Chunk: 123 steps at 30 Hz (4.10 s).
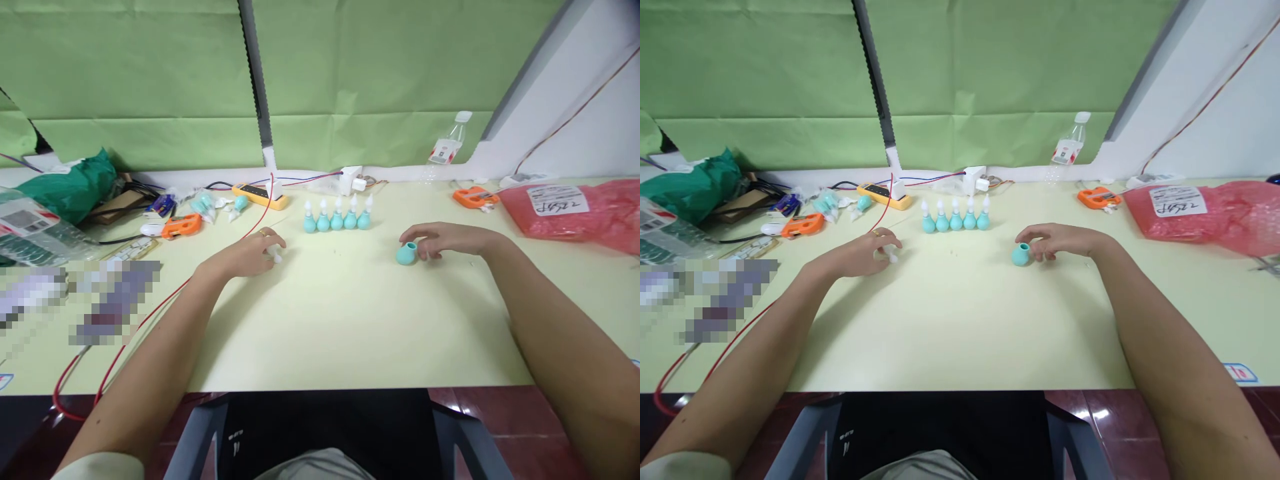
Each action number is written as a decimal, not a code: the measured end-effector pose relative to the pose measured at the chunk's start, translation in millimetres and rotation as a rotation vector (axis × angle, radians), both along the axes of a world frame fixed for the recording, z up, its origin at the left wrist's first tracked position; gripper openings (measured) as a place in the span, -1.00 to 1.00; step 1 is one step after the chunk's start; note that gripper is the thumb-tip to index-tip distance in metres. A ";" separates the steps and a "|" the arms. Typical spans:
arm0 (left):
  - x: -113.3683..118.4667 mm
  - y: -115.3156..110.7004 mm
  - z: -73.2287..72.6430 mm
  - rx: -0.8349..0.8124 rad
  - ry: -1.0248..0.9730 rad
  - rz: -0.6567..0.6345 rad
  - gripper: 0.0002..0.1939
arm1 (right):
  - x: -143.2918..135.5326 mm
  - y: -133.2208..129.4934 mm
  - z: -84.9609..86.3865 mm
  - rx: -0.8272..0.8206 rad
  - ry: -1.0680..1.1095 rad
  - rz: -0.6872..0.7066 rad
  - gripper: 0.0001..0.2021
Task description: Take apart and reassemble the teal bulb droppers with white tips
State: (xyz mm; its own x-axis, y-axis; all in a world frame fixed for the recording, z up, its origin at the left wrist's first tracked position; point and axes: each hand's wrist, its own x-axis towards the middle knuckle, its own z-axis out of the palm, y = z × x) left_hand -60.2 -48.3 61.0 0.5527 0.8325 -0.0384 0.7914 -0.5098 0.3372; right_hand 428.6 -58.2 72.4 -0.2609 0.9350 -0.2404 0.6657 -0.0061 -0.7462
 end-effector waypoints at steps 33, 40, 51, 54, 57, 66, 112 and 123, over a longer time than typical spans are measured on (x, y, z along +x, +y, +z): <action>100.3 -28.5 -13.6 -0.177 -0.249 -0.294 -0.54 | -120.2 -20.0 -69.3 0.676 0.149 0.148 -0.83; 95.9 -34.4 -12.2 -0.074 -0.285 -0.283 -0.49 | -118.0 -22.1 -68.8 0.717 0.094 0.174 -0.83; 100.0 14.4 -39.9 0.163 -0.401 -0.177 -0.67 | -114.4 -18.9 -70.0 0.807 0.072 0.242 -0.72; 106.6 22.9 -40.0 0.119 -0.330 -0.230 -0.67 | -116.1 -23.7 -62.4 1.145 0.068 0.223 -0.74; 111.2 29.6 -41.5 0.121 -0.282 -0.250 -0.66 | -126.2 -36.0 -54.0 1.410 -0.033 0.311 -0.85; 108.6 27.1 -37.8 0.145 -0.360 -0.148 -0.76 | -166.3 -62.7 -65.6 1.342 -0.423 0.515 -0.76; 109.2 -95.7 -26.6 -0.039 -1.054 -0.013 -0.85 | -170.3 -70.7 -47.4 0.169 0.948 0.137 -0.80; 114.1 -100.7 -21.2 -0.106 -1.051 0.074 -0.88 | -170.6 -71.3 -47.8 0.193 0.937 0.133 -0.80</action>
